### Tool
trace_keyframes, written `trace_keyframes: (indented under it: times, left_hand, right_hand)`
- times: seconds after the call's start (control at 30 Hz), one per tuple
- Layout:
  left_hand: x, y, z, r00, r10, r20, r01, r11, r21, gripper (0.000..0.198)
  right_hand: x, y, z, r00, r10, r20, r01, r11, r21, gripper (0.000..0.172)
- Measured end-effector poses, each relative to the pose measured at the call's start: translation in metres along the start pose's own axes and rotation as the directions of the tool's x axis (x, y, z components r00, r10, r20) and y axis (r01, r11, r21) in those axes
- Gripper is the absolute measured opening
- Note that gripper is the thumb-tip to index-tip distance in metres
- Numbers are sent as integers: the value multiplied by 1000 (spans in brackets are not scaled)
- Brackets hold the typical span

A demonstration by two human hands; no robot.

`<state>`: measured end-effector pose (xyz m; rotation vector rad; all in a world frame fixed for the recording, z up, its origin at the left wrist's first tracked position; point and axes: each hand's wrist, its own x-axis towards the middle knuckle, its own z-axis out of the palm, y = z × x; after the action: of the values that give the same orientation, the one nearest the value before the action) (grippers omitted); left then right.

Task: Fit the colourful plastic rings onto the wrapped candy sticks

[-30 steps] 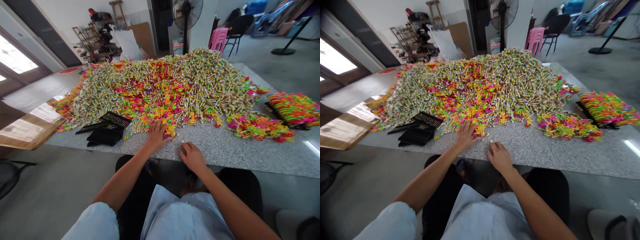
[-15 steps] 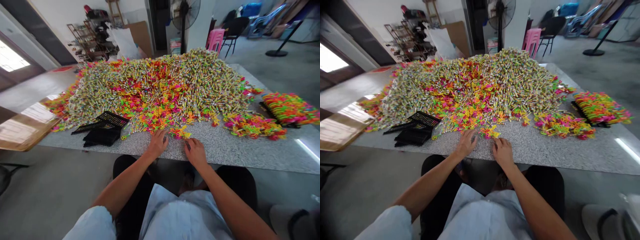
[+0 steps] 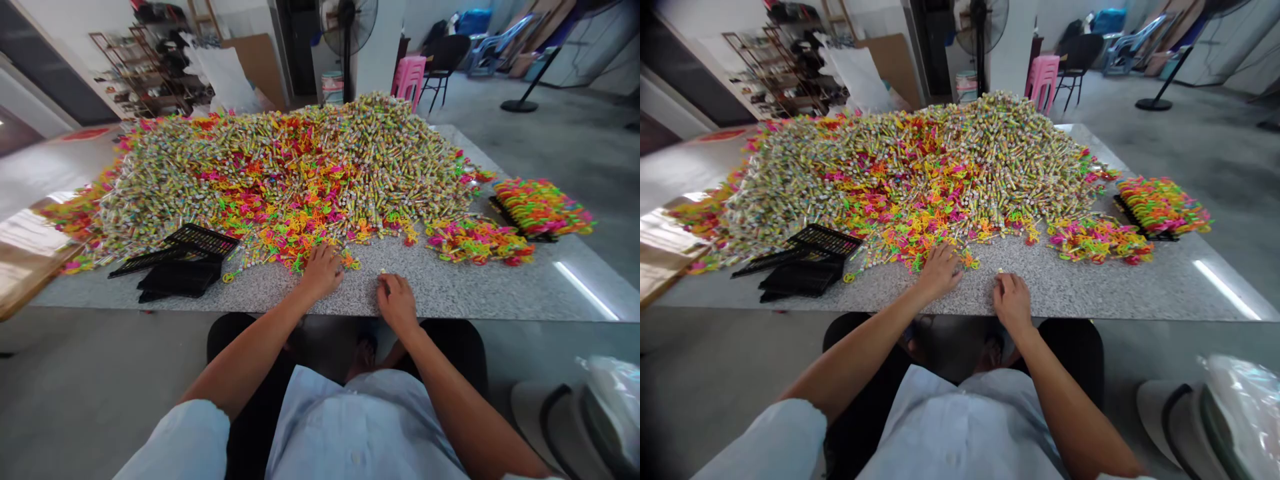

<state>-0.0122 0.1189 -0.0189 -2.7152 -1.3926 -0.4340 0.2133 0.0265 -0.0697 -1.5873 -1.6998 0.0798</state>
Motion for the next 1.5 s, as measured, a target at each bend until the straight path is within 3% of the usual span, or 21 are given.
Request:
trace_keyframes:
  times: [0.17,0.3,0.4,0.47,0.53,0.6,0.67,0.7,0.8,0.83,0.9,1.0,1.1,1.27,1.5]
  left_hand:
    - [13,9,1,1000,7,-4,-7,1000,20,55]
    - [33,15,0,998,55,20,-56,998,37,31]
    - [45,11,-3,997,51,-51,-54,997,-54,18]
    - [52,3,-8,988,-41,-148,11,981,-196,17]
    - [56,-5,-15,947,-233,-223,129,908,-400,16]
    - [55,-12,-24,859,-468,-207,249,736,-629,21]
    - [46,-13,-34,776,-626,-77,290,462,-838,29]
    - [39,-12,-38,759,-651,24,278,292,-915,32]
    - [10,3,-45,782,-527,333,252,-222,-942,34]
    - [-1,9,-45,783,-474,402,262,-335,-905,36]
    - [-19,22,-45,777,-401,486,291,-456,-841,39]
    - [-37,39,-45,791,-335,512,332,-468,-819,40]
    - [-45,50,-48,818,-301,490,361,-394,-845,41]
    - [-48,58,-55,831,-354,429,360,-246,-900,40]
    - [-50,60,-59,838,-395,377,353,-136,-926,38]
  right_hand:
    - [-1,0,-1,999,-27,32,28,999,-34,18]
    - [-1,-4,-3,994,-79,69,81,996,-30,17]
    - [-2,-5,-5,994,-78,72,79,997,-18,17]
    - [-2,-4,-4,996,-59,60,59,998,-5,17]
    - [-2,-2,-3,998,-40,45,39,999,17,17]
    - [-2,1,-1,1000,-6,25,5,998,70,17]
    - [-2,0,-1,996,90,8,-90,980,178,17]
    - [-1,-2,-3,987,162,6,-158,954,256,17]
    - [4,-20,-15,940,333,72,-321,795,515,28]
    - [6,-29,-20,933,339,123,-345,736,583,31]
    - [10,-51,-31,927,295,230,-370,639,674,30]
    - [17,-80,-40,919,223,325,-394,548,738,27]
    - [20,-94,-40,916,225,332,-401,521,753,26]
    - [20,-94,-37,911,222,349,-413,499,761,26]
    - [15,-86,-34,865,196,461,-500,287,817,27]
